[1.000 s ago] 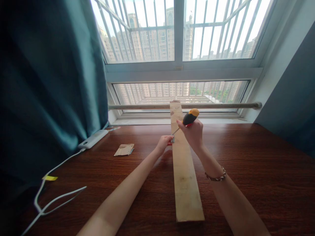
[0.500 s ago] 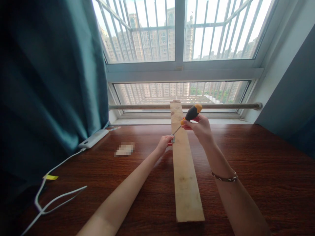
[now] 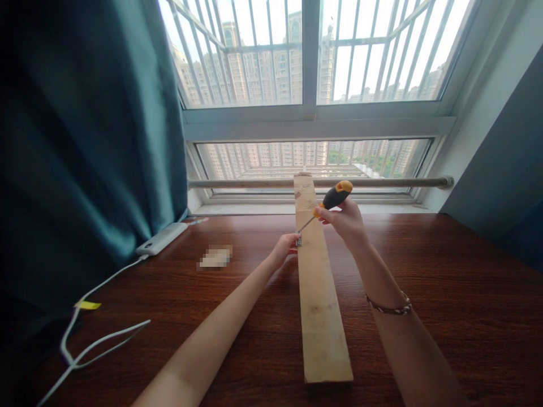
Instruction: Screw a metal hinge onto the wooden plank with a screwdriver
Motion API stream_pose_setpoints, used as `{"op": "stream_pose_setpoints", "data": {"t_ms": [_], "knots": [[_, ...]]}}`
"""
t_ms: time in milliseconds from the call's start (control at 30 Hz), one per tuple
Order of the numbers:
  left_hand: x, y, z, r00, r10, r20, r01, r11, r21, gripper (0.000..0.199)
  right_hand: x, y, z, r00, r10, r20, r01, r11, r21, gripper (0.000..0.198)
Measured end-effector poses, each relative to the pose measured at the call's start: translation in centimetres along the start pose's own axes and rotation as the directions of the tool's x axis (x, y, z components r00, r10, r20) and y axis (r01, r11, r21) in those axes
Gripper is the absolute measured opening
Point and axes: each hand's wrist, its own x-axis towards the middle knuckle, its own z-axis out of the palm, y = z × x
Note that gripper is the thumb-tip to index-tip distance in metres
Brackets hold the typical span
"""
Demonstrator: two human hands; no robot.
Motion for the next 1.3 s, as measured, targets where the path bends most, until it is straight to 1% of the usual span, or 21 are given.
{"op": "stream_pose_setpoints", "data": {"t_ms": [100, 200, 233, 300, 367, 400, 433, 467, 500, 567, 600, 667, 767, 833, 900, 967, 1033, 1100, 1167, 1233, 1300], "knots": [[0.1, -0.2, 0.1, 1.0, -0.002, 0.004, 0.003, 1.0, -0.024, 0.032, -0.4, -0.9, -0.3, 0.995, -0.005, 0.1, 0.0, 0.999, 0.048, 0.038], [0.1, -0.3, 0.1, 1.0, 0.015, 0.009, -0.014, 0.999, -0.044, 0.03, -0.5, -1.1, -0.4, 0.993, 0.0, 0.122, -0.003, 1.0, 0.023, 0.04], [0.1, -0.3, 0.2, 1.0, 0.018, 0.008, -0.018, 0.998, -0.052, 0.03, -0.5, -1.0, -0.4, 0.995, -0.008, 0.101, 0.01, 1.0, -0.026, 0.041], [0.1, -0.4, 0.2, 1.0, 0.024, 0.004, -0.024, 0.997, -0.069, 0.029, -0.3, -0.5, -0.2, 0.997, -0.077, 0.018, 0.079, 0.974, -0.212, 0.04], [0.1, -0.4, 0.1, 1.0, 0.028, -0.003, -0.029, 0.996, -0.083, 0.029, -0.2, 0.1, 0.0, 0.973, -0.213, -0.09, 0.153, 0.884, -0.441, 0.038], [0.1, -0.4, 0.1, 0.999, 0.032, -0.008, -0.032, 0.996, -0.086, 0.028, -0.2, 0.4, 0.2, 0.952, -0.277, -0.133, 0.17, 0.835, -0.523, 0.038], [0.1, -0.4, 0.1, 0.999, 0.034, -0.011, -0.035, 0.996, -0.086, 0.028, -0.1, 0.7, 0.4, 0.935, -0.316, -0.16, 0.178, 0.809, -0.561, 0.039], [0.0, -0.4, 0.1, 0.999, 0.034, -0.013, -0.035, 0.996, -0.085, 0.028, -0.1, 0.9, 0.5, 0.932, -0.32, -0.172, 0.18, 0.817, -0.547, 0.041], [0.0, -0.4, 0.1, 0.999, 0.03, -0.014, -0.031, 0.996, -0.085, 0.029, -0.1, 1.0, 0.7, 0.942, -0.291, -0.167, 0.178, 0.856, -0.486, 0.042], [0.0, -0.3, 0.2, 1.0, 0.02, -0.013, -0.021, 0.996, -0.086, 0.029, -0.1, 0.9, 0.8, 0.979, -0.177, -0.103, 0.143, 0.951, -0.273, 0.047], [0.0, -0.3, 0.2, 1.0, 0.016, -0.014, -0.017, 0.996, -0.088, 0.029, -0.2, 0.6, 0.8, 0.992, -0.12, -0.047, 0.111, 0.981, -0.158, 0.049], [0.0, -0.2, 0.2, 1.0, 0.018, -0.013, -0.019, 0.996, -0.089, 0.029, -0.3, 0.0, 0.5, 0.996, -0.046, 0.071, 0.045, 0.999, 0.021, 0.05], [-0.1, -0.2, 0.2, 0.999, 0.031, -0.008, -0.032, 0.996, -0.08, 0.029, -0.5, -0.8, 0.0, 0.983, -0.013, 0.185, -0.013, 0.99, 0.14, 0.052], [-0.1, -0.2, 0.2, 0.999, 0.036, -0.017, -0.037, 0.997, -0.073, 0.027, -0.5, -0.7, -0.1, 0.985, -0.021, 0.173, 0.001, 0.994, 0.113, 0.05], [-0.1, -0.2, 0.2, 0.999, 0.036, -0.029, -0.038, 0.997, -0.073, 0.026, -0.4, -0.2, 0.2, 0.992, -0.063, 0.11, 0.065, 0.998, -0.007, 0.044], [-0.1, -0.2, 0.3, 0.999, 0.033, -0.034, -0.036, 0.997, -0.072, 0.026, -0.3, 0.5, 0.5, 0.991, -0.127, 0.028, 0.13, 0.979, -0.157, 0.041], [-0.1, -0.2, 0.3, 0.999, 0.032, -0.035, -0.034, 0.997, -0.068, 0.027, -0.1, 1.2, 0.8, 0.986, -0.163, -0.036, 0.149, 0.958, -0.245, 0.041], [-0.1, -0.1, 0.3, 0.999, 0.031, -0.034, -0.034, 0.997, -0.064, 0.027, 0.1, 1.4, 0.9, 0.986, -0.15, -0.069, 0.13, 0.963, -0.236, 0.042], [-0.2, 0.0, 0.3, 0.999, 0.027, -0.026, -0.029, 0.998, -0.063, 0.027, 0.1, 1.2, 0.7, 0.994, -0.096, -0.051, 0.087, 0.983, -0.165, 0.044], [-0.2, 0.1, 0.3, 1.0, 0.021, -0.008, -0.021, 0.998, -0.066, 0.027, 0.0, 0.5, 0.2, 1.0, -0.025, 0.011, 0.026, 0.995, -0.092, 0.046], [-0.3, 0.1, 0.4, 1.0, 0.019, 0.002, -0.019, 0.997, -0.071, 0.027, -0.1, -0.3, -0.3, 0.994, 0.034, 0.103, -0.031, 0.999, -0.027, 0.049]]}}
